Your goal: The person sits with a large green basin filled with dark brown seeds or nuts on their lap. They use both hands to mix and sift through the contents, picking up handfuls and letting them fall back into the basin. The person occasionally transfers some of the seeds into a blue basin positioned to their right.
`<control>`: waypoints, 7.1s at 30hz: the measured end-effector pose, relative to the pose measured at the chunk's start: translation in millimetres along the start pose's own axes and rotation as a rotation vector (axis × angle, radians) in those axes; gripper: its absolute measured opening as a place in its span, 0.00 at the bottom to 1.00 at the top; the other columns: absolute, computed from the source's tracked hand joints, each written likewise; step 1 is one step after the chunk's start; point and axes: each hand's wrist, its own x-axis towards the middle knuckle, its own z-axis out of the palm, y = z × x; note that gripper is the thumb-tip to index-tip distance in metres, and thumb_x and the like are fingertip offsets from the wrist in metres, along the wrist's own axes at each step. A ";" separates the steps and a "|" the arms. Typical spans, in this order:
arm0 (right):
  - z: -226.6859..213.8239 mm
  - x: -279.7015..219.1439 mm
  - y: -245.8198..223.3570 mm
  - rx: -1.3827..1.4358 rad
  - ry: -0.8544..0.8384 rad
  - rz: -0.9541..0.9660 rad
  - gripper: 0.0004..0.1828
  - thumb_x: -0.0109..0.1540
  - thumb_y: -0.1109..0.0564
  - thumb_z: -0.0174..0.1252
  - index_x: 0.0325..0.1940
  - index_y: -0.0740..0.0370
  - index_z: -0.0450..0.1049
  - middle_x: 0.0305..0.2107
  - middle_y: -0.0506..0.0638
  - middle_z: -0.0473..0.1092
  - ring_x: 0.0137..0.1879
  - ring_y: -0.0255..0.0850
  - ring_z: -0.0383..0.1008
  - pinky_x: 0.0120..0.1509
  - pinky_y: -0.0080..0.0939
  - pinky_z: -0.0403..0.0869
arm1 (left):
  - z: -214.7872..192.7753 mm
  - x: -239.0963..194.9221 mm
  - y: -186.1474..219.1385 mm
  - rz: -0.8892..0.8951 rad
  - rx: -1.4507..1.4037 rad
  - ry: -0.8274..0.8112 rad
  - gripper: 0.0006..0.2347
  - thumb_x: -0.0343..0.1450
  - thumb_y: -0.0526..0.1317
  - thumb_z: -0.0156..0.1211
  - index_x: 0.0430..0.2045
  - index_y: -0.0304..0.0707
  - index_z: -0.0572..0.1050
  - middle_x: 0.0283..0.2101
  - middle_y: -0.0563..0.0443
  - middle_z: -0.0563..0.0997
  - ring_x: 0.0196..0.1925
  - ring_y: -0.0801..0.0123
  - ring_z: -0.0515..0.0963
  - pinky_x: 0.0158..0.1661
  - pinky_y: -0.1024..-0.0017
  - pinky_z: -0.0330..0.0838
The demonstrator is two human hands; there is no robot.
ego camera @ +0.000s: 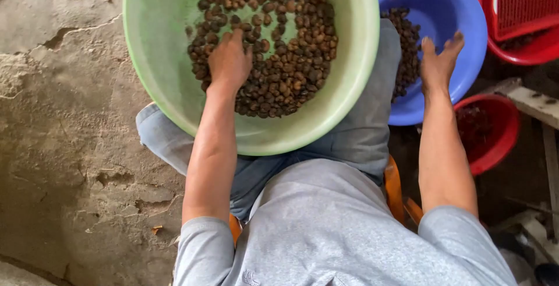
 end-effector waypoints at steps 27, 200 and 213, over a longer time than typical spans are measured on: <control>191.1 -145.6 -272.9 -0.679 -0.919 -0.887 0.43 0.67 0.38 0.54 0.78 0.66 0.54 0.74 0.70 0.47 0.80 0.67 0.41 0.76 0.74 0.49 | 4.4 66.4 -15.1 0.207 -0.029 0.544 0.20 0.67 0.29 0.55 0.56 0.36 0.73 0.54 0.42 0.77 0.50 0.47 0.77 0.51 0.57 0.73; 222.5 -57.9 -270.8 0.541 -0.678 0.305 0.18 0.69 0.43 0.63 0.39 0.62 0.77 0.24 0.53 0.73 0.26 0.41 0.75 0.29 0.40 0.78 | -37.9 28.5 -24.8 -0.081 -0.408 -0.213 0.21 0.73 0.44 0.57 0.54 0.21 0.74 0.49 0.22 0.81 0.50 0.34 0.83 0.48 0.38 0.78; 201.5 -101.0 -342.3 -0.226 -0.806 -0.431 0.32 0.76 0.42 0.49 0.70 0.74 0.63 0.57 0.75 0.68 0.66 0.73 0.66 0.69 0.76 0.65 | -73.1 32.5 -17.5 -0.094 -1.913 0.017 0.15 0.73 0.46 0.60 0.40 0.28 0.78 0.33 0.39 0.80 0.26 0.59 0.81 0.18 0.74 0.64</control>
